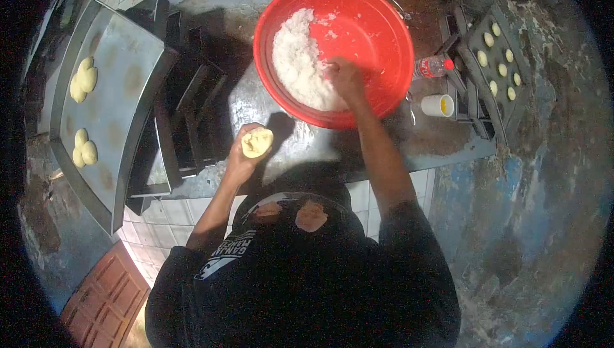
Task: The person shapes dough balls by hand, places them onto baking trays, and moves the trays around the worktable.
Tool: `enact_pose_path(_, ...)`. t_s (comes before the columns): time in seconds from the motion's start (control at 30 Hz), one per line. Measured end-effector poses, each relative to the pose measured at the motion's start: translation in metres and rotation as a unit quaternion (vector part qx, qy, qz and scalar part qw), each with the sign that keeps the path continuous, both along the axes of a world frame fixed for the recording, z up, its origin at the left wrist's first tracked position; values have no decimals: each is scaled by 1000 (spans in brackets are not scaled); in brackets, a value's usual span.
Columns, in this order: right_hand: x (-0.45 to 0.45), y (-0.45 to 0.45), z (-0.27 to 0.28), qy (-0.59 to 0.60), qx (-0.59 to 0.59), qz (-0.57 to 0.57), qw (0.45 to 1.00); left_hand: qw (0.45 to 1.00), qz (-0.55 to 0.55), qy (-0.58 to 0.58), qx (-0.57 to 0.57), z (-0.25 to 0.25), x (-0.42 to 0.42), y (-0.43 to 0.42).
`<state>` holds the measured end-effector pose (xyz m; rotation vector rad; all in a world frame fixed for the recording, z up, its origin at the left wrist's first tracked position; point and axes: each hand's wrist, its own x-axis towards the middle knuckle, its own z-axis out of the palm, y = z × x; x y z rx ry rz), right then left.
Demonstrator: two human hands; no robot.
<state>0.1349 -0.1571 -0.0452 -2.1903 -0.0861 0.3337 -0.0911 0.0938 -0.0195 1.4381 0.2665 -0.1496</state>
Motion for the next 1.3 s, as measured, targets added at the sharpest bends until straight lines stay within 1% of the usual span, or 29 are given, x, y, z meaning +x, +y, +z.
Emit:
enact_pose_path(0.03,19,7,26,106,-125,-11,986,1000,4,2,0,7,7,2)
enact_pose_path(0.07,36,4,-1,107,-124,-6,987,1000,16,4,7,15,13,4)
enact_pose_path(0.13,56,-6,-87,-124,-199,129,963,998,38,11,42,33,26,5)
enact_pose_path(0.17,57,-3,-102,-121,-197,129,964,998,38,14,44,33,32,8)
enact_pose_path(0.2,57,-1,-111,-218,-160,148,951,999,43,9,14,33,37,9)
enact_pose_path(0.27,61,-9,-155,-310,-124,166,928,999,49,7,-20,33,45,9)
enact_pose_path(0.3,73,-19,-196,-174,-13,118,978,999,46,8,-10,34,51,10)
enact_pose_path(0.37,83,-30,-192,-29,98,67,993,999,46,11,-1,36,59,13)
enact_pose_path(0.4,88,-31,-142,-116,-91,107,983,999,39,3,22,38,62,15)
enact_pose_path(0.43,92,-31,-99,-200,-273,142,930,998,33,-6,46,40,65,16)
enact_pose_path(0.47,93,-34,-81,-201,-271,146,930,998,43,6,54,44,68,14)
enact_pose_path(0.5,92,-41,-66,-7,-55,27,998,997,45,5,55,46,71,12)
enact_pose_path(0.53,91,-44,-49,185,169,-94,964,996,26,1,80,48,76,9)
enact_pose_path(0.57,87,-46,-31,177,173,-90,965,994,10,-8,107,52,82,5)
enact_pose_path(0.63,67,-44,9,202,308,6,930,995,16,-53,79,58,96,-15)
enact_pose_path(0.67,50,-37,35,200,313,15,929,993,13,-70,90,53,101,-27)
enact_pose_path(0.7,30,-24,65,176,305,90,932,991,12,-89,102,51,106,-39)
enact_pose_path(0.73,11,-12,85,150,295,163,930,989,0,-59,133,53,111,-52)
enact_pose_path(0.77,-7,-2,94,145,296,170,929,986,-12,-29,161,56,115,-66)
enact_pose_path(0.8,-22,6,103,11,153,257,954,979,-4,-84,185,48,116,-80)
enact_pose_path(0.83,-36,5,111,-124,2,329,936,978,0,-93,185,43,116,-91)
enact_pose_path(0.97,-86,-14,117,-128,75,242,959,970,49,-115,209,43,103,-111)
enact_pose_path(1.03,-129,-15,116,-375,-43,299,877,962,34,-104,249,52,89,-118)
enact_pose_path(1.1,-142,-28,126,-367,-81,308,874,961,33,-91,258,51,76,-128)
enact_pose_path(1.13,-141,-38,131,-199,54,244,948,964,29,-122,235,48,67,-133)
enact_pose_path(1.17,-138,-47,135,-19,187,169,968,965,24,-152,213,44,59,-137)
enact_pose_path(1.2,-126,-60,112,-21,240,112,964,971,14,-159,178,50,52,-143)
enact_pose_path(1.23,-123,-68,99,-25,241,113,964,970,14,-163,179,53,45,-150)
enact_pose_path(1.3,-128,-84,86,-9,221,34,975,984,-30,-170,53,57,30,-167)
